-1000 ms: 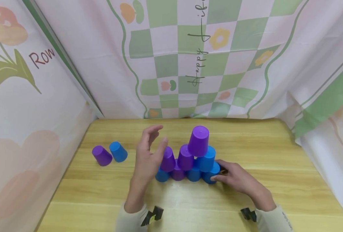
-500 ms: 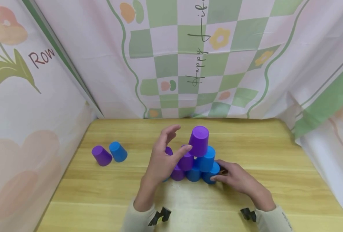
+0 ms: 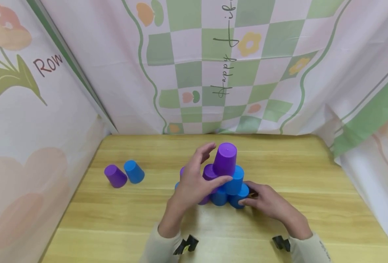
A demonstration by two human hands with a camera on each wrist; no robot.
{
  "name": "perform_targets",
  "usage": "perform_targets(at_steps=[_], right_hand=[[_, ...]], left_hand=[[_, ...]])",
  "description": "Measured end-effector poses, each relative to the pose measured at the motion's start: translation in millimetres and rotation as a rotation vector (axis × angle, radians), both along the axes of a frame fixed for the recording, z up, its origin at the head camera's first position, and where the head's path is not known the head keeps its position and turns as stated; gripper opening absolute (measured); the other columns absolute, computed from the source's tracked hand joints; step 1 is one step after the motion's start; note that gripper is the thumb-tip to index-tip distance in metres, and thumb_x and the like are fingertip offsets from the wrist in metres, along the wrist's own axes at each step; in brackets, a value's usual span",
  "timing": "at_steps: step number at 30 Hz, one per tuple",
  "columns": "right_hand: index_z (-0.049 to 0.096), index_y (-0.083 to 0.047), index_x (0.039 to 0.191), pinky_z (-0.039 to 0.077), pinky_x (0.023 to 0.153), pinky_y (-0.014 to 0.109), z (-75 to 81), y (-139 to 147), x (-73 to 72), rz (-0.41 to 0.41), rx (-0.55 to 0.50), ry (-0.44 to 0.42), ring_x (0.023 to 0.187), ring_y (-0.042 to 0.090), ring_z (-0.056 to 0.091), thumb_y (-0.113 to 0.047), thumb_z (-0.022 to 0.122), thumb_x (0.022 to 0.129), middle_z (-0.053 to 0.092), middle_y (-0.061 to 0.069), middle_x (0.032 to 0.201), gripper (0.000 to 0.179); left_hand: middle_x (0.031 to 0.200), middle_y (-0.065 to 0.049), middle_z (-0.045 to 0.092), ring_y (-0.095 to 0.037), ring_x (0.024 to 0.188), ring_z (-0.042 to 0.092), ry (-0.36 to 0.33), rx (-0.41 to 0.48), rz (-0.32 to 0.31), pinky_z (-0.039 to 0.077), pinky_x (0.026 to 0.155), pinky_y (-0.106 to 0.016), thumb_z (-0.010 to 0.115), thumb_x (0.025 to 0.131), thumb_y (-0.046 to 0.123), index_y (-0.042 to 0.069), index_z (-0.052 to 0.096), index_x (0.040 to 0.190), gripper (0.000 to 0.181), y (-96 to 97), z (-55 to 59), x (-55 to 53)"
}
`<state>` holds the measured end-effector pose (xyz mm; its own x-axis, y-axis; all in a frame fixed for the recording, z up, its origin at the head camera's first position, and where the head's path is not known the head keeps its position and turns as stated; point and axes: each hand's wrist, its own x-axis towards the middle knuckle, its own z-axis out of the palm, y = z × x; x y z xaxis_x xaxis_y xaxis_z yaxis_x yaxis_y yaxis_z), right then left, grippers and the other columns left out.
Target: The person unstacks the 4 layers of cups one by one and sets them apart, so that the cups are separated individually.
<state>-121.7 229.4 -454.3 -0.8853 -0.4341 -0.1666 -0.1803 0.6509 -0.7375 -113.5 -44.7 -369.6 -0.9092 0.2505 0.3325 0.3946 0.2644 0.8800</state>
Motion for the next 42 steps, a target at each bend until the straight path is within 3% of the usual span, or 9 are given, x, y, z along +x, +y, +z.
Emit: perform_targets(at_steps=[9, 18, 27, 42], right_hand=[[0.063, -0.011, 0.137, 0.063, 0.093, 0.042, -0.6, 0.1, 0.2, 0.002, -0.009, 0.001, 0.109, 0.02, 0.07, -0.038, 0.075, 0.098, 0.074, 0.004, 0.121, 0.048], [0.065, -0.012, 0.134, 0.063, 0.093, 0.043, -0.7, -0.5, 0.0, 0.006, -0.014, 0.011, 0.107, 0.019, 0.07, -0.036, 0.075, 0.099, 0.074, 0.003, 0.119, 0.044], [0.065, -0.01, 0.132, 0.064, 0.09, 0.038, -1.7, -1.6, 0.6, 0.021, -0.025, 0.029, 0.104, 0.019, 0.071, -0.035, 0.075, 0.098, 0.075, 0.004, 0.116, 0.044], [0.066, -0.011, 0.131, 0.064, 0.09, 0.04, -0.4, -2.5, 0.4, 0.011, -0.02, 0.024, 0.104, 0.018, 0.071, -0.036, 0.076, 0.097, 0.075, 0.003, 0.116, 0.043]], left_hand=[[0.163, 0.001, 0.045, -0.021, 0.15, 0.046, 0.018, -0.068, -0.017, 0.044, 0.122, -0.043, 0.086, 0.09, 0.032, 0.02, 0.035, 0.162, 0.089, 3.2, 2.0, 0.3], [0.159, -0.004, 0.05, -0.02, 0.149, 0.048, 0.09, -0.1, -0.026, 0.047, 0.119, -0.042, 0.079, 0.096, 0.028, 0.016, 0.035, 0.161, 0.079, 9.0, 5.6, -2.6], [0.155, -0.005, 0.054, -0.02, 0.143, 0.055, 0.082, -0.101, -0.014, 0.051, 0.115, -0.047, 0.074, 0.1, 0.019, 0.017, 0.035, 0.161, 0.072, 12.0, 6.5, -3.3], [0.154, -0.006, 0.054, -0.02, 0.139, 0.057, 0.074, -0.107, -0.013, 0.053, 0.113, -0.039, 0.073, 0.1, 0.016, 0.018, 0.035, 0.161, 0.072, 10.7, 8.3, -3.0]])
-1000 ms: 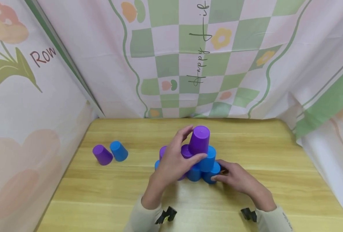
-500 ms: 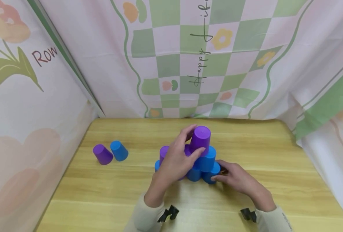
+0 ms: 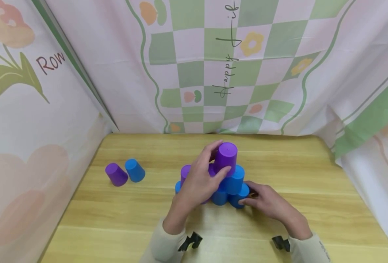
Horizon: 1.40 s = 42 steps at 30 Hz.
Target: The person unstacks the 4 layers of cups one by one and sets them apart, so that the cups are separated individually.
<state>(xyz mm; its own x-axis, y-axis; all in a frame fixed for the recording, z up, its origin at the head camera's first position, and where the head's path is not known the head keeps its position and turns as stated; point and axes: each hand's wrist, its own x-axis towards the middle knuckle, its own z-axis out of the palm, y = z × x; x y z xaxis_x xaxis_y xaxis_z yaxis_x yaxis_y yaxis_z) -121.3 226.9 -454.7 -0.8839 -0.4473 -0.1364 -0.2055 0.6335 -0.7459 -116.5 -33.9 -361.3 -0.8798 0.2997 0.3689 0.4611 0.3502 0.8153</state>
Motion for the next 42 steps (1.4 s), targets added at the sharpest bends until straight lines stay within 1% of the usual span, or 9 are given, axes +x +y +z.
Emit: perform_targets(at_steps=[5, 11, 13, 22, 25, 29, 33, 38, 42], right_hand=[[0.066, -0.011, 0.132, 0.063, 0.092, 0.042, 0.0, 0.1, 0.0, -0.011, 0.011, -0.009, 0.106, 0.019, 0.071, -0.035, 0.076, 0.097, 0.075, 0.003, 0.117, 0.043], [0.066, -0.012, 0.133, 0.063, 0.092, 0.044, 0.1, 0.2, -0.6, -0.016, 0.013, -0.023, 0.106, 0.019, 0.07, -0.036, 0.076, 0.098, 0.075, 0.003, 0.118, 0.044], [0.066, -0.012, 0.133, 0.063, 0.092, 0.044, 0.1, 0.5, -0.9, -0.015, 0.012, -0.025, 0.106, 0.019, 0.07, -0.036, 0.076, 0.098, 0.075, 0.003, 0.118, 0.044], [0.066, -0.013, 0.132, 0.064, 0.091, 0.042, -1.9, 1.9, -1.4, -0.012, 0.013, -0.016, 0.106, 0.019, 0.07, -0.036, 0.075, 0.098, 0.075, 0.002, 0.117, 0.042], [0.066, -0.013, 0.131, 0.064, 0.091, 0.042, -2.2, 2.0, -1.3, -0.011, 0.015, -0.012, 0.106, 0.019, 0.07, -0.035, 0.076, 0.098, 0.075, 0.002, 0.117, 0.041], [0.066, -0.013, 0.131, 0.064, 0.09, 0.042, -2.1, 1.7, -1.0, -0.011, 0.014, -0.008, 0.106, 0.02, 0.071, -0.034, 0.076, 0.098, 0.075, 0.003, 0.117, 0.04], [0.066, -0.013, 0.13, 0.064, 0.09, 0.042, -2.2, 1.4, -0.8, -0.011, 0.011, -0.007, 0.107, 0.02, 0.071, -0.034, 0.076, 0.098, 0.075, 0.003, 0.117, 0.039], [0.066, -0.014, 0.13, 0.064, 0.09, 0.041, -2.3, 1.1, -1.0, -0.013, 0.011, -0.012, 0.106, 0.02, 0.07, -0.035, 0.076, 0.098, 0.075, 0.002, 0.117, 0.04], [0.066, -0.013, 0.131, 0.064, 0.09, 0.041, -2.2, 0.9, -1.0, -0.013, 0.012, -0.018, 0.106, 0.02, 0.07, -0.036, 0.076, 0.098, 0.074, 0.002, 0.117, 0.042]], left_hand=[[0.155, -0.007, 0.053, -0.021, 0.14, 0.057, 0.008, 0.008, -0.001, 0.053, 0.113, -0.044, 0.072, 0.1, 0.015, 0.016, 0.035, 0.161, 0.071, -0.3, -0.5, -0.3], [0.156, -0.006, 0.052, -0.021, 0.142, 0.055, 0.006, 0.031, 0.008, 0.052, 0.113, -0.041, 0.072, 0.101, 0.014, 0.019, 0.034, 0.162, 0.072, -2.3, 1.2, 1.4], [0.155, -0.006, 0.052, -0.022, 0.142, 0.055, 0.013, 0.039, 0.012, 0.052, 0.113, -0.041, 0.073, 0.1, 0.014, 0.019, 0.034, 0.161, 0.072, -3.2, 1.4, 1.7], [0.151, -0.011, 0.055, -0.026, 0.138, 0.059, 0.097, 0.074, 0.021, 0.053, 0.113, -0.043, 0.075, 0.098, 0.008, 0.01, 0.038, 0.158, 0.071, -6.4, 3.5, 2.5], [0.15, -0.011, 0.056, -0.026, 0.136, 0.06, 0.107, 0.084, 0.031, 0.054, 0.112, -0.042, 0.075, 0.098, 0.008, 0.011, 0.039, 0.158, 0.071, -7.6, 4.3, 3.2], [0.149, -0.009, 0.056, -0.024, 0.135, 0.061, 0.098, 0.092, 0.054, 0.055, 0.111, -0.043, 0.076, 0.097, 0.009, 0.014, 0.039, 0.158, 0.071, -9.6, 6.1, 4.6], [0.149, -0.007, 0.056, -0.022, 0.135, 0.06, 0.101, 0.116, 0.066, 0.054, 0.112, -0.04, 0.075, 0.098, 0.01, 0.015, 0.039, 0.158, 0.07, -12.9, 9.3, 4.8], [0.145, -0.008, 0.058, -0.02, 0.131, 0.062, 0.145, 0.16, 0.081, 0.055, 0.111, -0.035, 0.074, 0.098, 0.007, 0.013, 0.041, 0.157, 0.068, -19.8, 10.7, 1.9], [0.143, -0.008, 0.059, -0.019, 0.13, 0.062, 0.18, 0.186, 0.103, 0.055, 0.11, -0.035, 0.075, 0.097, 0.006, 0.011, 0.042, 0.156, 0.068, -26.3, 10.7, -0.1]])
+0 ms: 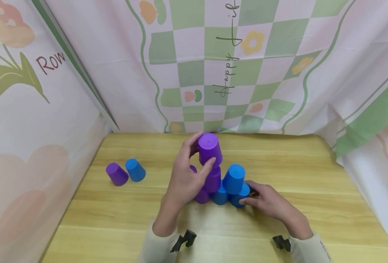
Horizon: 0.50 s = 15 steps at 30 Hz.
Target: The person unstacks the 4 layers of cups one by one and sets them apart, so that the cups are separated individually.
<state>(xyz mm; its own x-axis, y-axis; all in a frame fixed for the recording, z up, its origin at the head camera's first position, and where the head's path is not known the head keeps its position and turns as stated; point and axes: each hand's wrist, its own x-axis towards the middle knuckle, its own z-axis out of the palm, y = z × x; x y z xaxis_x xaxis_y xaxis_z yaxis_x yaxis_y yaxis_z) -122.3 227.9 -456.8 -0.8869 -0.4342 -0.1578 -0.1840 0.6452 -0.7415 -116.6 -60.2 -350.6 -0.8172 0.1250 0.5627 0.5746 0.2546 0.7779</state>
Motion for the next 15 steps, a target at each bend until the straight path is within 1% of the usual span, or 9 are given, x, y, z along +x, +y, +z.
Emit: perform_targets(at_steps=[7, 15], right_hand=[[0.065, -0.012, 0.132, 0.063, 0.092, 0.044, -0.8, 0.1, 0.3, 0.001, 0.006, 0.011, 0.108, 0.022, 0.07, -0.036, 0.075, 0.098, 0.074, 0.003, 0.118, 0.043], [0.065, -0.011, 0.133, 0.063, 0.092, 0.045, -0.8, -0.6, 0.3, 0.001, 0.011, 0.014, 0.108, 0.021, 0.07, -0.037, 0.075, 0.098, 0.074, 0.003, 0.118, 0.044]], left_hand=[[0.144, -0.01, 0.06, -0.022, 0.13, 0.063, 0.043, 0.027, 0.044, 0.055, 0.111, -0.04, 0.076, 0.096, 0.004, 0.009, 0.042, 0.156, 0.07, -10.1, 1.3, -0.6], [0.144, -0.011, 0.06, -0.023, 0.127, 0.064, 0.046, 0.026, 0.13, 0.055, 0.111, -0.04, 0.077, 0.095, 0.004, 0.01, 0.041, 0.158, 0.073, -24.3, 1.5, -1.5]])
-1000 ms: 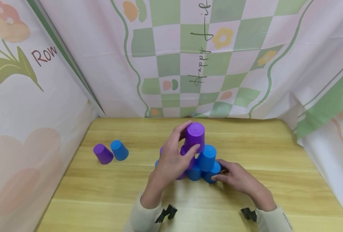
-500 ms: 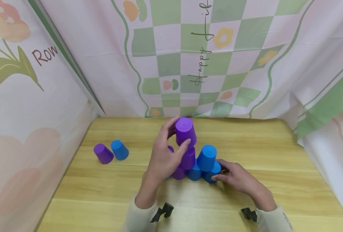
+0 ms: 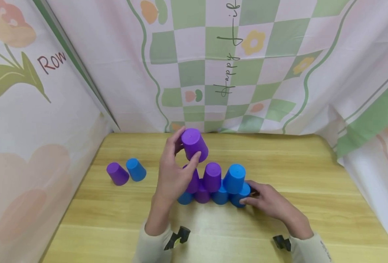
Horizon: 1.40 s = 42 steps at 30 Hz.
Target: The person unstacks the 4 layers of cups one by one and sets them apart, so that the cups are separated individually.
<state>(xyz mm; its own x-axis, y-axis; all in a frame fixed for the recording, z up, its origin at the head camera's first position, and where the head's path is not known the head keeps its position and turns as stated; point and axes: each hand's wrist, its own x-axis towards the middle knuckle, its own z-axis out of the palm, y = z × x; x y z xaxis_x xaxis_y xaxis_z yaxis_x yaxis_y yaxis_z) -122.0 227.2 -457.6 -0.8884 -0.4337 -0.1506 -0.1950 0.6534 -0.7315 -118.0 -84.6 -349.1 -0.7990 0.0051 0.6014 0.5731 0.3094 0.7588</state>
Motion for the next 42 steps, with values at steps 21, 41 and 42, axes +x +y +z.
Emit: perform_targets(at_steps=[21, 41, 42], right_hand=[[0.065, -0.01, 0.133, 0.063, 0.093, 0.047, 2.5, -2.5, 1.7, 0.004, -0.024, -0.012, 0.108, 0.022, 0.07, -0.036, 0.075, 0.098, 0.074, 0.005, 0.119, 0.044], [0.066, -0.012, 0.131, 0.063, 0.093, 0.046, 0.8, -1.9, 0.6, -0.004, -0.006, -0.003, 0.106, 0.02, 0.069, -0.036, 0.075, 0.098, 0.074, 0.003, 0.117, 0.042], [0.066, -0.012, 0.131, 0.063, 0.093, 0.046, 0.9, -2.0, 0.7, -0.005, -0.007, -0.004, 0.106, 0.02, 0.069, -0.036, 0.075, 0.098, 0.074, 0.002, 0.117, 0.042]], left_hand=[[0.143, -0.015, 0.059, -0.029, 0.128, 0.06, -0.024, 0.045, 0.177, 0.052, 0.11, -0.047, 0.077, 0.094, 0.001, 0.005, 0.046, 0.156, 0.07, -41.9, -12.5, -17.5], [0.143, -0.019, 0.055, -0.036, 0.125, 0.058, -0.158, 0.008, 0.278, 0.053, 0.105, -0.055, 0.076, 0.091, -0.004, 0.008, 0.049, 0.154, 0.07, -66.7, -43.9, -30.0], [0.142, -0.02, 0.055, -0.036, 0.125, 0.058, -0.164, 0.006, 0.283, 0.053, 0.105, -0.055, 0.076, 0.091, -0.004, 0.008, 0.049, 0.154, 0.069, -67.3, -45.1, -30.1]])
